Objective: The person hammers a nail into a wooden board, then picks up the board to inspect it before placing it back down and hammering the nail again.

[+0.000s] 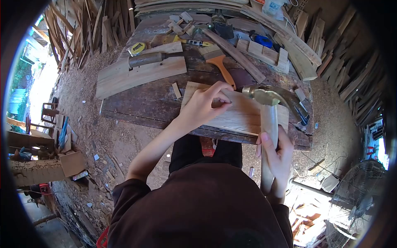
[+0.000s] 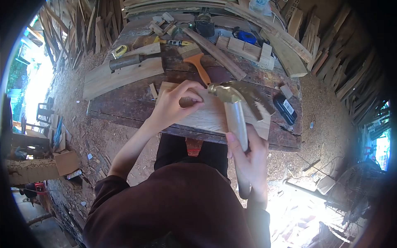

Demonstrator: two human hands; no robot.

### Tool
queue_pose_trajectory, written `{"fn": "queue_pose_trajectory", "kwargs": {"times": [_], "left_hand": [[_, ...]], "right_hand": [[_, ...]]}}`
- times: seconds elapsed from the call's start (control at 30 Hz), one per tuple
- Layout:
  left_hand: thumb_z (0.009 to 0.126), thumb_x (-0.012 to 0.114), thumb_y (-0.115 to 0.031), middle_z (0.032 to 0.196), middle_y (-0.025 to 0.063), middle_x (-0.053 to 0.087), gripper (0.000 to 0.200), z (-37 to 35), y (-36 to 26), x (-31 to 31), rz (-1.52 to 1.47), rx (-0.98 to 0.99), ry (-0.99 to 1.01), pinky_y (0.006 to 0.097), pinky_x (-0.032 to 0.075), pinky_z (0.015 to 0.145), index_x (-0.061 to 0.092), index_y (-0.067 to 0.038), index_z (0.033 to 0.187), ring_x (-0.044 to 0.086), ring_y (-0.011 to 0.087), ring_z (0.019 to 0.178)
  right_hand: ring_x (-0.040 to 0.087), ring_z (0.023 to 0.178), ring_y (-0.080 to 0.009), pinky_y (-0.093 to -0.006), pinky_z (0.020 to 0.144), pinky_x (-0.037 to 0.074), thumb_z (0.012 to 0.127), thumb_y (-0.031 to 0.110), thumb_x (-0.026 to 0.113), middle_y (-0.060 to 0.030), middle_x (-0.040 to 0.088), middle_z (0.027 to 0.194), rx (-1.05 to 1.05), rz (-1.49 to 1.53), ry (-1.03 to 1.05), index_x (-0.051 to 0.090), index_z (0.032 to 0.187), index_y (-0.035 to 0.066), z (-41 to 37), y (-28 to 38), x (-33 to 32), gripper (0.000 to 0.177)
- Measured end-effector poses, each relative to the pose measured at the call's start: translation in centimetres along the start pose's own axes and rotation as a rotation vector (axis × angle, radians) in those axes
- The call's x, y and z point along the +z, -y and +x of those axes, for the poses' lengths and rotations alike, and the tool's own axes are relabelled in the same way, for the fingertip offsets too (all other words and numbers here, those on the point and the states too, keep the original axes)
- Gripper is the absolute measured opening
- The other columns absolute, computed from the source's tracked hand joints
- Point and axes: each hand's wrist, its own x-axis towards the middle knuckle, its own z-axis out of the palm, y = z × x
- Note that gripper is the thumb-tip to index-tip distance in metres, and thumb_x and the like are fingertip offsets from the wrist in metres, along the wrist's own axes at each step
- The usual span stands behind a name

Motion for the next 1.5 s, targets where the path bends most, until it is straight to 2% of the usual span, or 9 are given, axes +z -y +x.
{"fn": "queue_pose_trajectory", "kwargs": {"times": [0.3,0.33,0.37,0.43,0.53,0.9,0.97,1.17,1.5], "left_hand": [[0.080,0.076,-0.010,0.086,0.0019,0.074,0.044,-0.4,0.7,0.2,0.003,0.007,0.031,0.0309,0.053,0.080,0.054,-0.009,0.118,0.071,0.0218,0.090],[0.080,0.076,-0.011,0.087,0.0021,0.074,0.043,-0.4,0.7,0.1,0.006,0.000,0.038,0.0311,0.053,0.080,0.054,-0.009,0.117,0.071,0.0217,0.091],[0.080,0.076,-0.011,0.087,0.0023,0.074,0.041,-0.3,0.7,0.1,0.007,-0.007,0.047,0.0313,0.053,0.081,0.055,-0.009,0.116,0.071,0.0216,0.091],[0.080,0.075,-0.011,0.087,0.0025,0.074,0.042,-0.3,0.7,0.2,0.001,0.004,0.043,0.0315,0.053,0.081,0.055,-0.009,0.116,0.071,0.0216,0.091],[0.080,0.075,-0.011,0.087,0.0031,0.074,0.043,-0.3,0.5,0.2,-0.030,-0.021,0.058,0.0316,0.053,0.082,0.053,-0.009,0.118,0.071,0.0217,0.091],[0.081,0.075,-0.010,0.090,0.0049,0.074,0.047,-0.2,0.5,0.1,-0.040,-0.038,0.065,0.0327,0.054,0.081,0.051,-0.008,0.121,0.071,0.0218,0.093],[0.080,0.075,-0.008,0.092,0.0061,0.072,0.034,-0.2,0.5,0.3,-0.035,0.010,0.011,0.0324,0.054,0.080,0.060,-0.005,0.110,0.071,0.0225,0.090],[0.076,0.074,-0.001,0.088,0.0082,0.070,0.010,-0.1,1.4,0.3,0.035,0.204,0.060,0.0334,0.054,0.076,0.071,-0.002,0.086,0.068,0.0239,0.084],[0.076,0.076,-0.002,0.086,0.0088,0.071,0.013,0.1,1.3,0.1,0.095,0.282,0.087,0.0336,0.054,0.076,0.073,-0.003,0.089,0.068,0.0249,0.084]], "right_hand": [[0.057,0.048,-0.0092,-0.0232,0.045,0.041,0.096,0.015,0.062,-0.0029,0.057,0.056,0.001,-0.301,0.028,0.060,0.093,-0.002,0.2,1.4,0.5,0.018],[0.065,0.055,-0.0193,-0.0303,0.053,0.047,0.093,0.017,0.066,-0.0102,0.061,0.062,0.105,-0.267,0.040,0.061,0.103,-0.003,0.0,1.8,-0.1,0.022],[0.065,0.055,-0.0193,-0.0303,0.053,0.047,0.093,0.017,0.066,-0.0102,0.061,0.062,0.106,-0.269,0.039,0.061,0.103,-0.003,-0.1,1.8,0.1,0.022],[0.058,0.047,-0.0099,-0.0238,0.046,0.042,0.096,0.016,0.061,-0.0040,0.057,0.055,0.008,-0.227,-0.025,0.060,0.093,-0.003,-0.2,1.7,0.5,0.019],[0.058,0.047,-0.0099,-0.0236,0.046,0.043,0.097,0.016,0.060,-0.0042,0.057,0.056,0.054,-0.311,0.134,0.060,0.092,-0.002,0.6,-0.3,0.6,0.019],[0.058,0.047,-0.0100,-0.0245,0.045,0.044,0.097,0.015,0.060,-0.0038,0.058,0.061,0.024,-0.291,0.098,0.058,0.090,-0.002,0.3,0.1,0.6,0.019],[0.058,0.048,-0.0099,-0.0249,0.045,0.043,0.098,0.015,0.060,-0.0037,0.058,0.061,0.182,-0.180,0.145,0.058,0.092,-0.002,0.6,1.2,0.2,0.018],[0.056,0.047,-0.0107,-0.0241,0.042,0.041,0.100,0.020,0.057,-0.0044,0.057,0.064,0.187,0.150,-0.001,0.059,0.091,-0.002,3.0,0.2,-0.6,0.024],[0.056,0.045,-0.0142,-0.0252,0.038,0.042,0.102,0.029,0.051,-0.0085,0.059,0.065,0.202,0.509,-0.009,0.058,0.094,-0.002,7.5,-4.3,0.6,0.033]]}}
